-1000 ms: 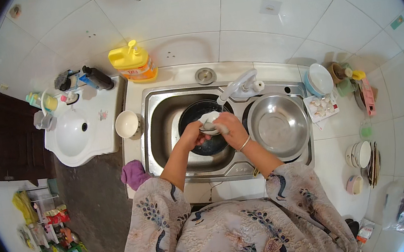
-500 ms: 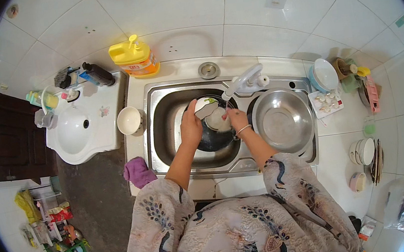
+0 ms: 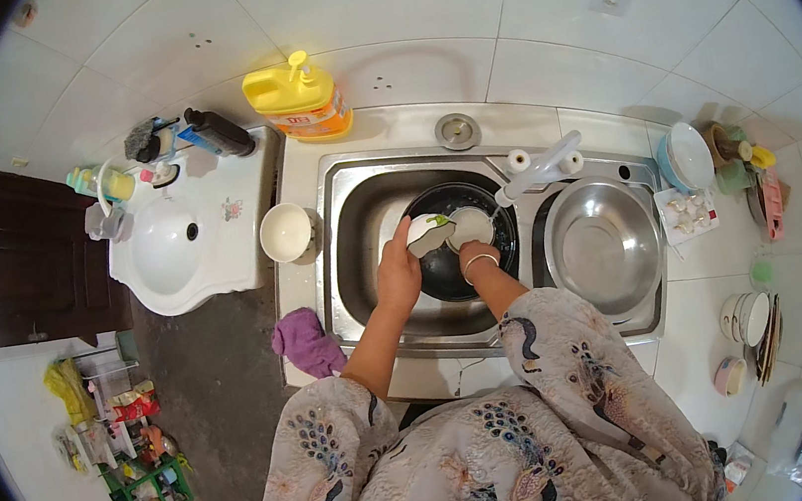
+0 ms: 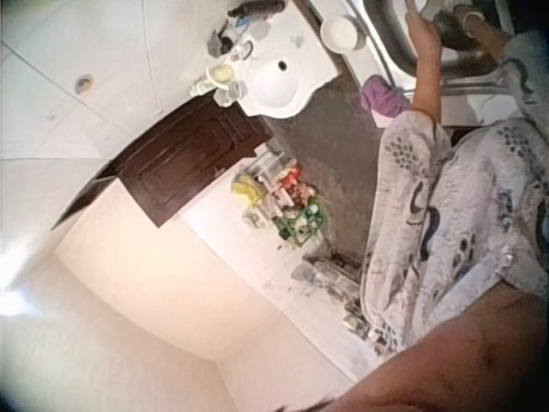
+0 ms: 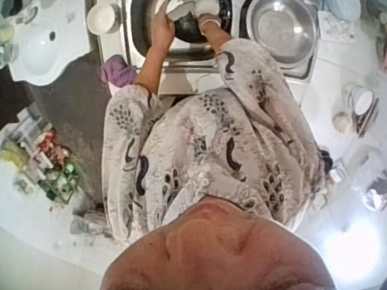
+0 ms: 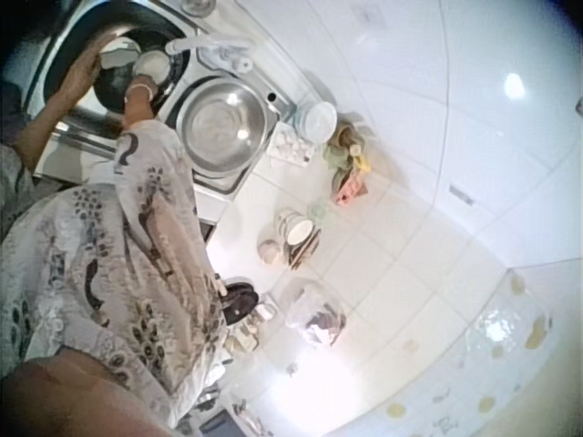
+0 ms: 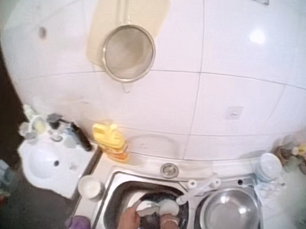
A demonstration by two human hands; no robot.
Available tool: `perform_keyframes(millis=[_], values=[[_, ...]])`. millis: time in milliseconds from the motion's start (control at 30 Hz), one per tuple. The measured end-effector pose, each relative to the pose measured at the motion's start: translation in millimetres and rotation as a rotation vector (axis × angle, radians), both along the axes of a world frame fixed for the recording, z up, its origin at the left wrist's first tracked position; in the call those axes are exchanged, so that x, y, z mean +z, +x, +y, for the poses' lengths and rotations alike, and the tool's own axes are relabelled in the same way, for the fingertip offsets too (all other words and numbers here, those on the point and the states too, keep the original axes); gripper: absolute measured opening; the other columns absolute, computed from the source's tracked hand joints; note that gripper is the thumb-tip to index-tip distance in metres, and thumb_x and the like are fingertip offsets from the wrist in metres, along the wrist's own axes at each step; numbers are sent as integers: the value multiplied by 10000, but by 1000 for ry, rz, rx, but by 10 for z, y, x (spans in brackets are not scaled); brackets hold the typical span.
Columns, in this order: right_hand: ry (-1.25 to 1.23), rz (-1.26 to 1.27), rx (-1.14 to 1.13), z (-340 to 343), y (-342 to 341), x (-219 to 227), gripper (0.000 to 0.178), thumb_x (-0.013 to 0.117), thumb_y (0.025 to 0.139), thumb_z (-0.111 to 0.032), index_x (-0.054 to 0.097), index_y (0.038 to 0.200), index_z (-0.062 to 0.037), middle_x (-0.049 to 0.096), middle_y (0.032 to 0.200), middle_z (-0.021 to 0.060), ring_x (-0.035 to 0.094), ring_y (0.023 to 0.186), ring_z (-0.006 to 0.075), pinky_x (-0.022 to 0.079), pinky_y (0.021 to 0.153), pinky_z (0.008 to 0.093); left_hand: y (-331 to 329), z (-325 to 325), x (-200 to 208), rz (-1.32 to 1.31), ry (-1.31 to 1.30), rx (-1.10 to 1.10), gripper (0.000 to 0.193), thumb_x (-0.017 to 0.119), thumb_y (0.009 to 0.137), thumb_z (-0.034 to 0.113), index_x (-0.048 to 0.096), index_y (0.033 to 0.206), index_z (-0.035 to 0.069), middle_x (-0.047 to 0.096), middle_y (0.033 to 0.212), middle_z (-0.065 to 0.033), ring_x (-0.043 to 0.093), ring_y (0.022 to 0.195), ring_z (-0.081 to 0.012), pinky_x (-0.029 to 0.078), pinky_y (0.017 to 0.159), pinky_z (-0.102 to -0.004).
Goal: The person washes various kitchen items in a sink, including a plate, a frying pan, a ladle, and multiple bowls. They scrub each item with a sponge under running water and place the cleaned items on the counter or in a drying rack.
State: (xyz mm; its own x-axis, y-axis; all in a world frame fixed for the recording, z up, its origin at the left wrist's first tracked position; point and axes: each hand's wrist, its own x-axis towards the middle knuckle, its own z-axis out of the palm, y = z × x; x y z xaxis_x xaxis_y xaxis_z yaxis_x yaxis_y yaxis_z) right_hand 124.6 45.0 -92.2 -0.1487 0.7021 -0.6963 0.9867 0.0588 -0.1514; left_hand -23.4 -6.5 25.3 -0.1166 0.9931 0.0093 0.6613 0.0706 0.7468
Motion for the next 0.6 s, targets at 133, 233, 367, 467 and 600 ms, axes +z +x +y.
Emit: perform_keyframes(millis=[133, 233, 367, 467, 600], values=[[122, 4, 20, -14, 46, -7, 228, 500, 811, -121, 630, 990, -65, 609, 1055, 119, 611, 933, 270, 505, 754, 355, -97, -34, -115, -13, 11, 50, 532, 413, 780, -65, 384, 1284, 103, 524, 1072, -237, 547, 905, -363, 442, 770, -389], [241, 45, 14, -40, 71, -35, 215, 500, 815, -139, 631, 966, -61, 622, 998, 137, 616, 900, 278, 502, 746, 370, -207, -100, -341, -49, -13, 100, 549, 400, 768, -76, 368, 1290, 91, 553, 980, -236, 595, 722, -293, 474, 649, -362], [281, 267, -207, 18, 234, 133, 224, 513, 821, -191, 613, 946, -34, 614, 959, 178, 611, 866, 319, 483, 747, 416, -228, -143, -419, -236, -169, 158, 565, 410, 753, -59, 340, 1293, 91, 556, 914, -254, 587, 659, -324, 475, 619, -396], [292, 542, -464, 131, 449, -299, 295, 529, 826, -254, 587, 993, -17, 597, 979, 205, 583, 900, 340, 458, 779, 392, -208, -143, -395, -405, -154, 218, 552, 381, 754, -64, 325, 1287, 71, 568, 883, -220, 588, 550, -237, 497, 519, -349], [-52, 952, -1016, 142, 450, 126, 485, 560, 834, -354, 503, 1165, -4, 555, 1112, 143, 538, 983, 236, 420, 838, 340, -316, 17, -290, -751, -116, 475, 489, 365, 742, -77, 340, 1220, 20, 557, 911, -189, 583, 541, -197, 520, 472, -298]])
